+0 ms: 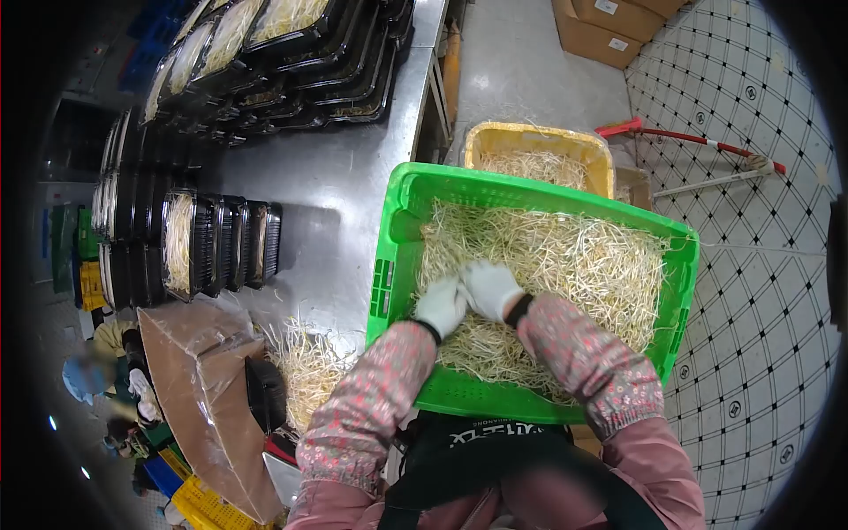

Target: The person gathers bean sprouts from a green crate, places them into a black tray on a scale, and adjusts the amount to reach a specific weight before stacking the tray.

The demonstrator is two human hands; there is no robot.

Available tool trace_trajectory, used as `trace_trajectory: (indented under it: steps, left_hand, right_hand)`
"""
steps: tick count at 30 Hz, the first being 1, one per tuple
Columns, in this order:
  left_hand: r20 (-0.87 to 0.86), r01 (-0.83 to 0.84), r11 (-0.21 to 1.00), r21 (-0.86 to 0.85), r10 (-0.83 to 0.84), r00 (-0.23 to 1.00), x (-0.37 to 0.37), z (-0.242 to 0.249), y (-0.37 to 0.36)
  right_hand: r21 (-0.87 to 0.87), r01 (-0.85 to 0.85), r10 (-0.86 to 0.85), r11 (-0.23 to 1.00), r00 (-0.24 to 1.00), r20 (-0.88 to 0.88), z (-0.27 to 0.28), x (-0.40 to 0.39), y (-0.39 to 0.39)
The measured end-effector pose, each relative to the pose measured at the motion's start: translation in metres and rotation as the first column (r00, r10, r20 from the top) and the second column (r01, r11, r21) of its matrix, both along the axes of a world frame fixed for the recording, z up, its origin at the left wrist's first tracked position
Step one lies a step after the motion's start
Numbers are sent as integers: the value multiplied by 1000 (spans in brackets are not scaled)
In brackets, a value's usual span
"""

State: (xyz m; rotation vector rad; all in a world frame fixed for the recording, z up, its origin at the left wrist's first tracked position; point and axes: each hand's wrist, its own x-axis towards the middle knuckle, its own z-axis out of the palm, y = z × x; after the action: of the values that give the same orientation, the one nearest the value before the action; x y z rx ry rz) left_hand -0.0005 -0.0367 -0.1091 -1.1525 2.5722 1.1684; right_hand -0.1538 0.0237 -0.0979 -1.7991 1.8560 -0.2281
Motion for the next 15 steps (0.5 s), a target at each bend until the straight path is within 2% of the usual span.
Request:
trace_trajectory:
  steps: [1,2,3,4,5,7,8,9,10,11,12,13,15]
  left_hand:
    - [-49,59,998,31,-57,997,19,9,23]
    - [-75,109,994,17,-108,991,40,33,44]
    - [-68,191,971,144,-183,981,55,44,53]
    - [-46,227,959,170,-223,974,63,61,55]
    - [-25,262,944,200,-262,965,69,72,57]
    - [-88,181,968,176,-168,982,62,65,42]
    - [-64,122,983,138,-114,991,49,64,28]
    - [-96,15,994,108,-4,995,33,62,16]
    - [-254,-72,997,7,71,965,22,36,4]
    - [-285,-164,981,-108,127,950,10,13,-7]
    - [-286,-244,951,-189,185,940,-2,0,-19]
    - [-220,-268,933,-240,216,951,-9,-5,-25]
    - [-25,-238,946,-218,238,971,-2,-38,-18]
  right_hand:
    - [50,-101,102,994,995,-21,25,7,25]
    - [55,-130,128,990,991,31,35,13,51]
    - [76,-203,199,976,978,60,50,15,70]
    - [171,-249,219,953,960,172,69,12,76]
    - [137,-260,221,956,943,248,63,10,83]
    - [180,-321,246,930,905,347,63,-12,60]
    - [244,-284,207,927,932,298,70,-22,36]
    - [241,-221,160,945,955,248,49,-31,18]
    - [184,-110,72,977,977,199,40,-35,-7]
    - [81,10,-24,997,984,176,20,-40,-30]
    - [-34,98,-95,995,993,70,-6,-39,-46]
    - [-163,169,-177,972,984,-32,-26,-37,-53]
    - [-125,214,-226,969,969,-96,-41,-19,-43]
